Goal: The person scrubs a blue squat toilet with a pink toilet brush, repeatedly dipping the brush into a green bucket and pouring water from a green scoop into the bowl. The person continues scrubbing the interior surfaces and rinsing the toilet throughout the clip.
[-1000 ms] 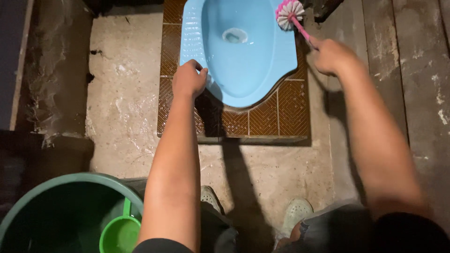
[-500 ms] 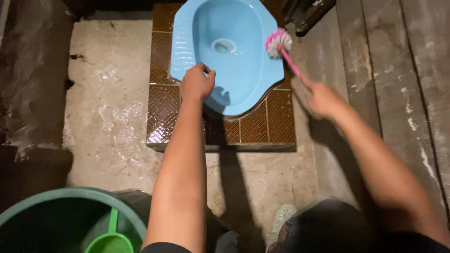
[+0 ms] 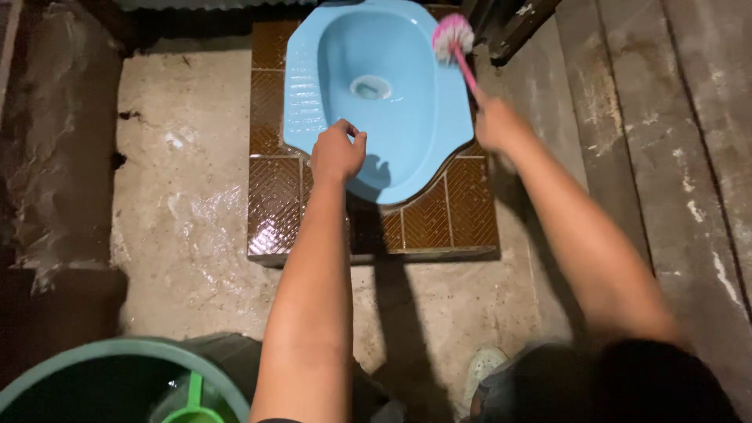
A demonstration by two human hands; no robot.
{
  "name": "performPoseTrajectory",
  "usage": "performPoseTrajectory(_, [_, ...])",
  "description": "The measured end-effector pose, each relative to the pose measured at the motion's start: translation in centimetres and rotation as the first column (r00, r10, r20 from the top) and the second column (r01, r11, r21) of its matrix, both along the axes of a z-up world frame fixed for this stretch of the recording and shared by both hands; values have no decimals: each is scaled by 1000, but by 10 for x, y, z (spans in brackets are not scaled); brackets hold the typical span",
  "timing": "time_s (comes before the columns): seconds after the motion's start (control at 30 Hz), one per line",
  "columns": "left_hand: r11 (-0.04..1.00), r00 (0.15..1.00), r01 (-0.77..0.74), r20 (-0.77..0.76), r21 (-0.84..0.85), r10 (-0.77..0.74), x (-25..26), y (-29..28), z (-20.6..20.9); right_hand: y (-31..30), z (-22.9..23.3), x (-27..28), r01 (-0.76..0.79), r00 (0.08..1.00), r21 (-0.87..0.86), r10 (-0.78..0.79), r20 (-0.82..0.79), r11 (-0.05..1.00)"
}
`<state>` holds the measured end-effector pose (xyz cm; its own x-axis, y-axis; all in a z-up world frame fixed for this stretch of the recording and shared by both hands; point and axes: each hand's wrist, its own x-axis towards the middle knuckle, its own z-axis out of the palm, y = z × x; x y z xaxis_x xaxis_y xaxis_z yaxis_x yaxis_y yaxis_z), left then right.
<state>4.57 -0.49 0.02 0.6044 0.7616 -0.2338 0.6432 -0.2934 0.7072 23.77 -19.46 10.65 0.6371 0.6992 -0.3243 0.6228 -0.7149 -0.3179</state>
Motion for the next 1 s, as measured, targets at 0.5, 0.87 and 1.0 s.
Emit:
performPoseTrajectory(0.5, [990, 981, -138, 133, -44, 142, 6, 14, -22, -35, 17, -41, 76, 995, 29, -74, -62, 997])
performPoseTrajectory(0.87, [966, 946, -240, 200, -99, 255, 9, 16, -28, -9, -15, -21, 128, 992, 64, -127, -25, 990])
performPoseTrajectory(1.0, [959, 940, -269, 193, -85, 281, -3, 18, -20, 58, -62, 32, 58, 995, 161, -69, 70, 985])
